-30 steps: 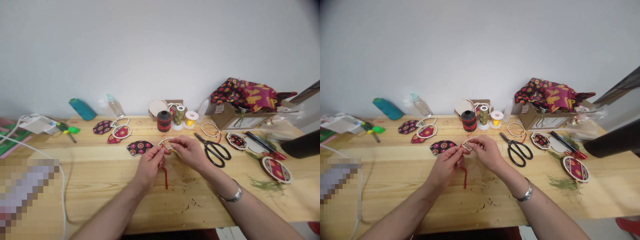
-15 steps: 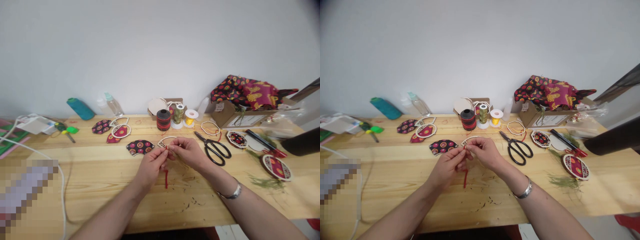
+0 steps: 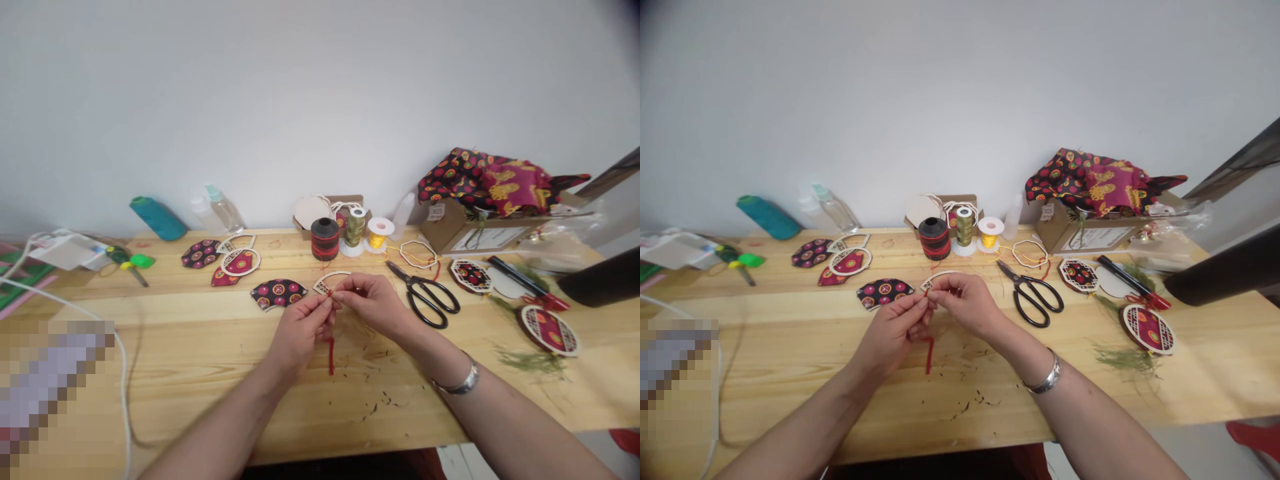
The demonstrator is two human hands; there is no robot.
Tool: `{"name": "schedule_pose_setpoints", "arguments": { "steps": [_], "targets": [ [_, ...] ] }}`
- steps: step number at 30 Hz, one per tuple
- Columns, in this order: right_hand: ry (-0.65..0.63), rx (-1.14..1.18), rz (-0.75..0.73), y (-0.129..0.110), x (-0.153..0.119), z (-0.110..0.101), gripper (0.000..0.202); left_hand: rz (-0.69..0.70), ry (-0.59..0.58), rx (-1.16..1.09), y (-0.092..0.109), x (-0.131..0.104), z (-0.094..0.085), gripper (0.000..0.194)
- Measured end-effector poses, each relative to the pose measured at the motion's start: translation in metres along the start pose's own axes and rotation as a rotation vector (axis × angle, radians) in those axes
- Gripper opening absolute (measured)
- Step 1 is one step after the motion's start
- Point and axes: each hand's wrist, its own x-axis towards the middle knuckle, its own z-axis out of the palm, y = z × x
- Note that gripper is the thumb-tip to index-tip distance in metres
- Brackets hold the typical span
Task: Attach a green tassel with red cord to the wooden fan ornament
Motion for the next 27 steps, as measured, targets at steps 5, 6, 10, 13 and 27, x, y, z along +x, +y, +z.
{"name": "schedule_pose_setpoints", "arguments": {
  "steps": [5, 6, 10, 13, 27],
  "targets": [
    [-0.128, 0.249, 0.139, 0.006, 0.004, -0.008, 0.023, -0.014, -0.010, 0.033, 0.001, -0.001, 0.002, 0.025],
    [-0.130, 0.293, 0.162, 0.007, 0.005, -0.008, 0.025, -0.019, -0.015, 0.044, 0.001, -0.001, 0.002, 0.025],
    [-0.141, 0.383, 0.207, 0.008, 0.005, -0.008, 0.021, -0.020, -0.055, 0.110, 0.001, -0.002, 0.002, 0.029],
    [-0.130, 0.378, 0.189, 0.008, 0.004, -0.006, 0.018, -0.020, -0.080, 0.130, 0.000, -0.002, 0.001, 0.031],
    [0.020, 0.170, 0.039, -0.005, 0.003, -0.002, 0.013, 0.028, -0.087, 0.037, -0.005, 0.001, -0.001, 0.016]
  ]
}}
